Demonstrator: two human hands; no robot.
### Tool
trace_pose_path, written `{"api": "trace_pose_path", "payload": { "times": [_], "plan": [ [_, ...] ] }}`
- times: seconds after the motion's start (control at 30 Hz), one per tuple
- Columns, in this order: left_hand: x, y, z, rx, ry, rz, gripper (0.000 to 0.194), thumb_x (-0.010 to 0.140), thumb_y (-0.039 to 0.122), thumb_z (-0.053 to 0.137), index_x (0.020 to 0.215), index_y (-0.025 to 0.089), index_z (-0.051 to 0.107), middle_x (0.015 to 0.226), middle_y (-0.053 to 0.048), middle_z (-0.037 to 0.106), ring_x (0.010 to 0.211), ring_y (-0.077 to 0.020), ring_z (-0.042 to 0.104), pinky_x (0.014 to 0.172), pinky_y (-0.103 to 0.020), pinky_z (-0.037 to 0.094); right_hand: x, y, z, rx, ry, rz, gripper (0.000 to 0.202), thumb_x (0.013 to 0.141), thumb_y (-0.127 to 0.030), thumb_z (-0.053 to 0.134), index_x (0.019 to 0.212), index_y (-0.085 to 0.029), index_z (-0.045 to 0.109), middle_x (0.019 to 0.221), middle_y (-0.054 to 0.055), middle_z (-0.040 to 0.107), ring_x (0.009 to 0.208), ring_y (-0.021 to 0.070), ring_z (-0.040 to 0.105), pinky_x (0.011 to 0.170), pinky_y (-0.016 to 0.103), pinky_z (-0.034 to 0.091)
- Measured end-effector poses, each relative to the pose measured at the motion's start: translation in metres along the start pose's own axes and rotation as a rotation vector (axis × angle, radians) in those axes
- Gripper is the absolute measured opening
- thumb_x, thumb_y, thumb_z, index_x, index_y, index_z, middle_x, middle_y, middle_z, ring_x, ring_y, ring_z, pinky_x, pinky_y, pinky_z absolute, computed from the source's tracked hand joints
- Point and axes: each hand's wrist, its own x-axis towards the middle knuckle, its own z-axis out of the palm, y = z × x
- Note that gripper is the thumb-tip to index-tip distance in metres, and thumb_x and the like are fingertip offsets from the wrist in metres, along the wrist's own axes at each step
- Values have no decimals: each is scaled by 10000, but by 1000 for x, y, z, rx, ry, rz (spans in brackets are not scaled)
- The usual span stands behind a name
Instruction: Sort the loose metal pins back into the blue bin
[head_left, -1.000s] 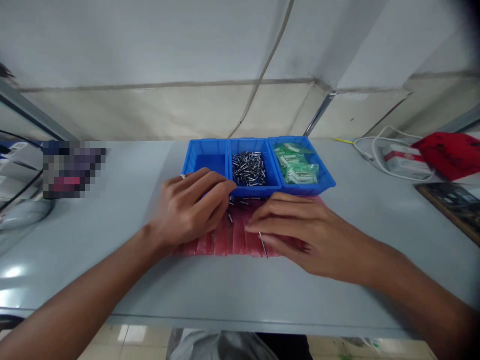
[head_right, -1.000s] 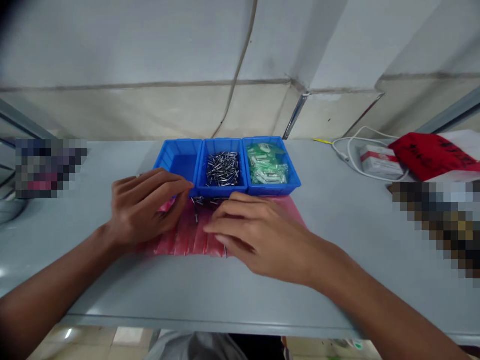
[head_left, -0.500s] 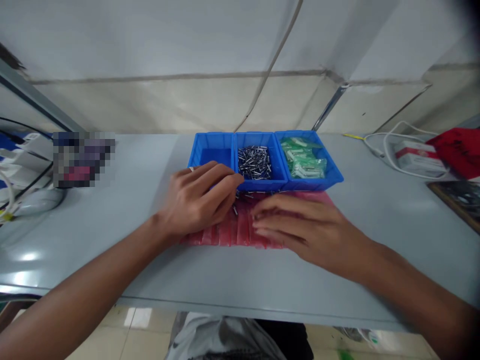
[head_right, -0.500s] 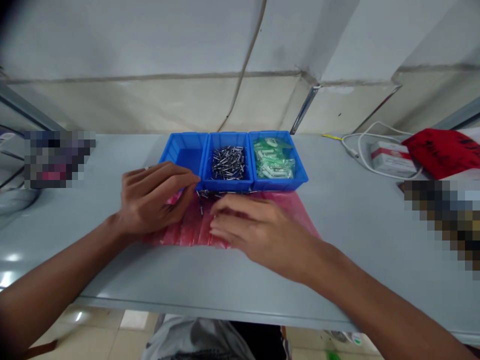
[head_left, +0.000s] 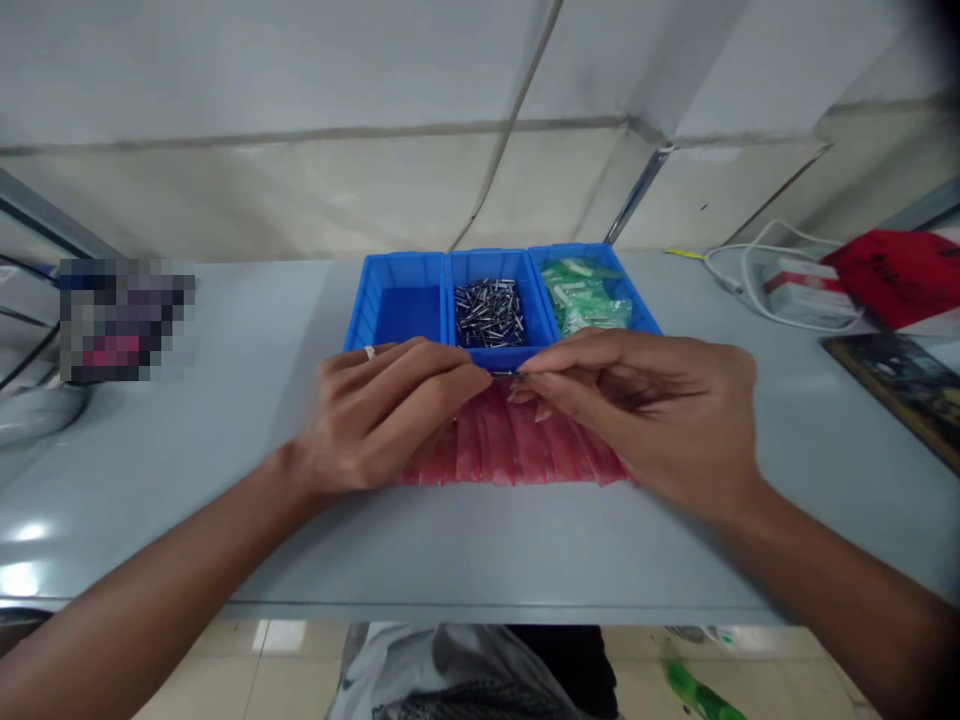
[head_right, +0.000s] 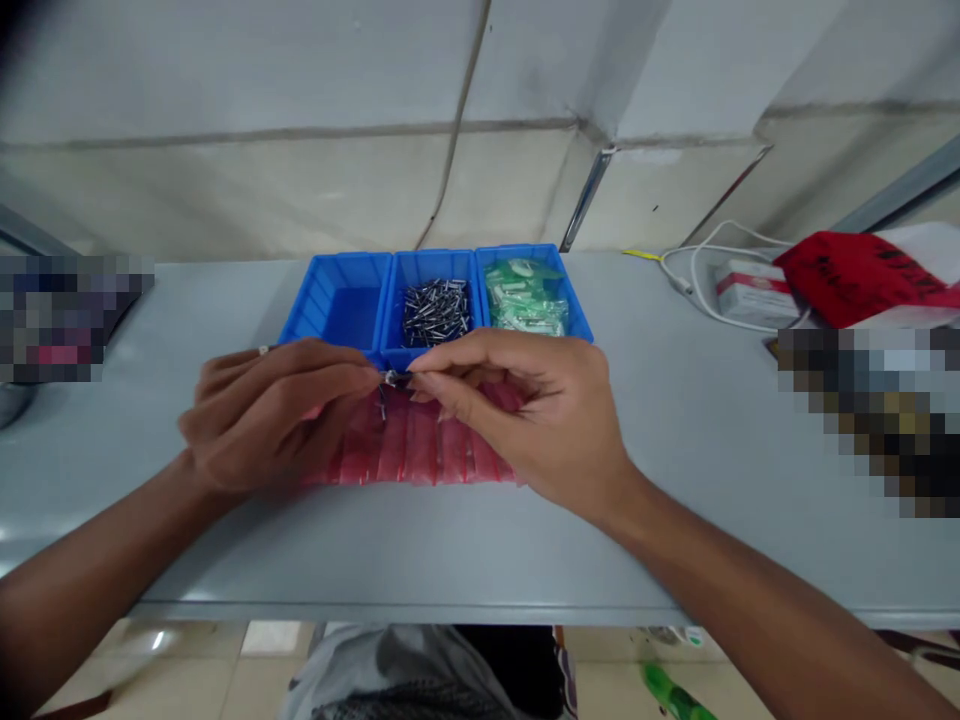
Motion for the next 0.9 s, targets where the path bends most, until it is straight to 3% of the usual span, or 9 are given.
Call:
{"api": "trace_pose_path", "payload": {
  "times": [0.2,0.3,0.4,0.47,0.6,0.67,0.77,0.83,0.9],
  "plan": [
    [2,4,1,-66,30,-72,338,891,158,751,1199,176,611,986,-40,786,834,-143,758,647,-238,559,0,1,0,172,23,44,118,902,-184,761,962,-282,787,888,-11,790,741,160,756,656,301,652],
    [1,5,1,-92,59,-50,345,893,87,709,1220,159,625,873,-15,776,759,-132,741,575,-234,511,0,2,0,210,-3,60,107,891,-180,771,945,-271,789,856,-17,789,700,139,743,639,272,653],
    [0,6,0,-48,84,-99,327,943,117,646,1265,169,616,799,6,759,704,-131,723,544,-248,488,2,4,1,237,1,82,76,884,-197,783,925,-260,793,824,-18,788,689,134,747,623,251,649],
    [1,4,0,7,95,-188,330,938,131,654,1264,164,617,864,-1,768,700,-117,712,584,-246,515,4,6,1,269,29,98,118,898,-196,769,997,-252,796,901,2,808,782,160,778,674,269,666],
    [3,-5,1,40,137,-351,365,903,104,671,1254,178,605,1008,-19,753,775,-113,715,717,-246,566,7,8,-1,317,30,94,388,970,-165,661,1323,-324,680,1274,30,752,1098,231,756,894,433,674],
    [3,-12,3,46,34,-363,298,927,114,635,1218,175,618,1033,-43,748,864,-160,726,756,-287,575,6,10,-3,204,-12,37,346,985,-149,623,1268,-327,710,1228,17,769,1053,217,766,891,432,672],
    [1,-21,7,3,-161,-316,233,969,157,598,1197,152,645,1138,-86,746,1070,-238,707,862,-356,598,2,14,-2,-123,-115,-207,282,962,-78,605,1107,-250,774,1092,16,807,995,177,769,912,354,651],
    [-2,-25,12,-72,-260,-293,267,1000,190,576,1255,146,639,1219,-96,735,1231,-268,652,979,-404,592,1,15,4,-369,-219,-406,290,941,-43,595,1125,-190,765,1133,50,801,1038,191,759,963,359,629],
    [-5,-28,16,-146,-314,-295,287,1022,211,556,1290,149,637,1284,-99,718,1301,-265,616,1066,-436,564,0,12,13,-610,-337,-501,291,938,-51,593,1174,-134,742,1190,99,781,1058,238,752,956,407,629]
  ]
}}
